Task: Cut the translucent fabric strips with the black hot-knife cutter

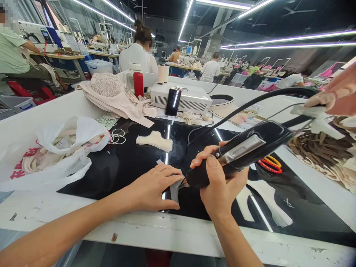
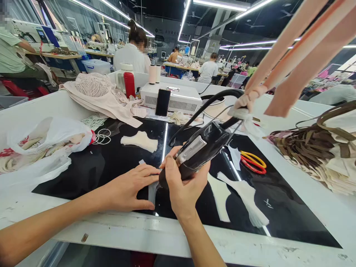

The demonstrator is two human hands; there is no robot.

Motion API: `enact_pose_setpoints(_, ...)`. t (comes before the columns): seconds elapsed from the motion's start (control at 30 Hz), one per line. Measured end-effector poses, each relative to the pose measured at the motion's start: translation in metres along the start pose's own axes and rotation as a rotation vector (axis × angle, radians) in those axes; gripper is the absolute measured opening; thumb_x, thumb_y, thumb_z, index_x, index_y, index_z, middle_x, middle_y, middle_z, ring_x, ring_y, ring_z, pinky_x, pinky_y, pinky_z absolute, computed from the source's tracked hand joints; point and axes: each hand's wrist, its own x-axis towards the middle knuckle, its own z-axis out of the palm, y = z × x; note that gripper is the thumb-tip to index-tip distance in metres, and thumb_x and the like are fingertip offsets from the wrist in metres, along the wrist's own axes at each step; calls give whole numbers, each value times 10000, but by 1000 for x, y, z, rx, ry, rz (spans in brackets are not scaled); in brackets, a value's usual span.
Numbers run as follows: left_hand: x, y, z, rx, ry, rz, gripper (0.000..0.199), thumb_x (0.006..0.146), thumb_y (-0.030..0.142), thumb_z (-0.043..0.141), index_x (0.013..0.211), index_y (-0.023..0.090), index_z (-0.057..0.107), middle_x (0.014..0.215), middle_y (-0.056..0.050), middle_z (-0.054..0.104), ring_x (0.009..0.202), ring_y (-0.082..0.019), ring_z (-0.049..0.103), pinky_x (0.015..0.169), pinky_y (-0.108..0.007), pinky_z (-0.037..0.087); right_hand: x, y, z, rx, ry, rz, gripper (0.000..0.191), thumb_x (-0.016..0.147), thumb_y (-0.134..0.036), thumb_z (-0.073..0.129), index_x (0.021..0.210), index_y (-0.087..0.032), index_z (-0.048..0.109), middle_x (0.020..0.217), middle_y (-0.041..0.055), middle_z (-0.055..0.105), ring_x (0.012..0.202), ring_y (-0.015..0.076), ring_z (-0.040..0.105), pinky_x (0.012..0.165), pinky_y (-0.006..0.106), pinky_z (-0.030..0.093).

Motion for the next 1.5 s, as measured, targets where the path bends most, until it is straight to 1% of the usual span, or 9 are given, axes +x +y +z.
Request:
enact_pose_setpoints(0.13,1,-1,1,-5,0,1,782,795,481,843,1465,215,542,1518,-106,529,1413,-329,449,1246,-532,284,-4,-8,-4,24,4,5,354,824,-278,779,1099,-259,557,812,-43,642,612,122,607,577,296,541)
enact_pose_setpoints(0.3,0,-1,2,-2,-8,0,801,801,464,840,1496,234,514,1528,-86,520,1417,-309,436,1229,-489,325,-12,-12,-10,70,-60,10,310,856,-273,770,1099,-259,577,806,-41,643,625,122,600,598,309,540)
enact_pose_setpoints(0.67,0,-2,2,-29,7,0,807,783,458,861,1480,229,524,1517,-107,528,1415,-335,447,1238,-566,280,-13,-10,-12,40,-62,0,323,860,-237,763,1119,-251,572,823,-39,648,645,123,614,610,311,549)
enact_pose_setpoints(0.73,-1,-5,3,-65,43,32,726,813,420,848,1444,226,548,1483,-109,563,1386,-314,491,1237,-561,281,-11,-11,-15,27,-60,-9,336,847,-246,775,1116,-249,574,826,-36,650,638,125,619,594,309,552)
enact_pose_setpoints(0.93,-2,-15,3,-88,197,67,173,1012,209,591,1152,211,694,1262,-65,694,1206,-221,617,1199,-487,363,-1,-16,-25,-33,-7,-60,327,807,-232,783,1071,-233,590,778,-38,659,580,130,611,544,305,553)
enact_pose_setpoints(1.03,-1,-17,3,-64,188,91,162,1017,179,569,1044,198,727,1137,-44,713,1099,-201,637,1182,-452,388,5,-19,-32,-77,21,-79,329,788,-229,788,1051,-223,591,754,-40,659,572,134,607,536,303,553)
enact_pose_setpoints(1.23,0,-12,6,-25,168,163,140,998,163,607,991,178,745,909,-22,703,929,-178,633,1138,-422,419,14,-22,-36,-124,112,-106,345,747,-226,801,1022,-219,593,732,-52,654,554,134,594,516,300,554)
enact_pose_setpoints(1.37,1,-13,8,-65,195,169,119,965,130,645,982,183,751,1011,-40,702,957,-174,632,937,-301,508,12,-22,-23,-82,99,-104,329,755,-241,789,1017,-226,592,726,-57,646,549,132,591,501,296,544)
enact_pose_setpoints(1.5,1,-15,8,-130,180,169,112,936,121,685,992,195,748,1074,-43,709,1029,-179,640,949,-285,495,5,-16,-9,-26,34,-79,343,782,-251,788,1053,-239,579,762,-58,649,552,124,602,528,299,544)
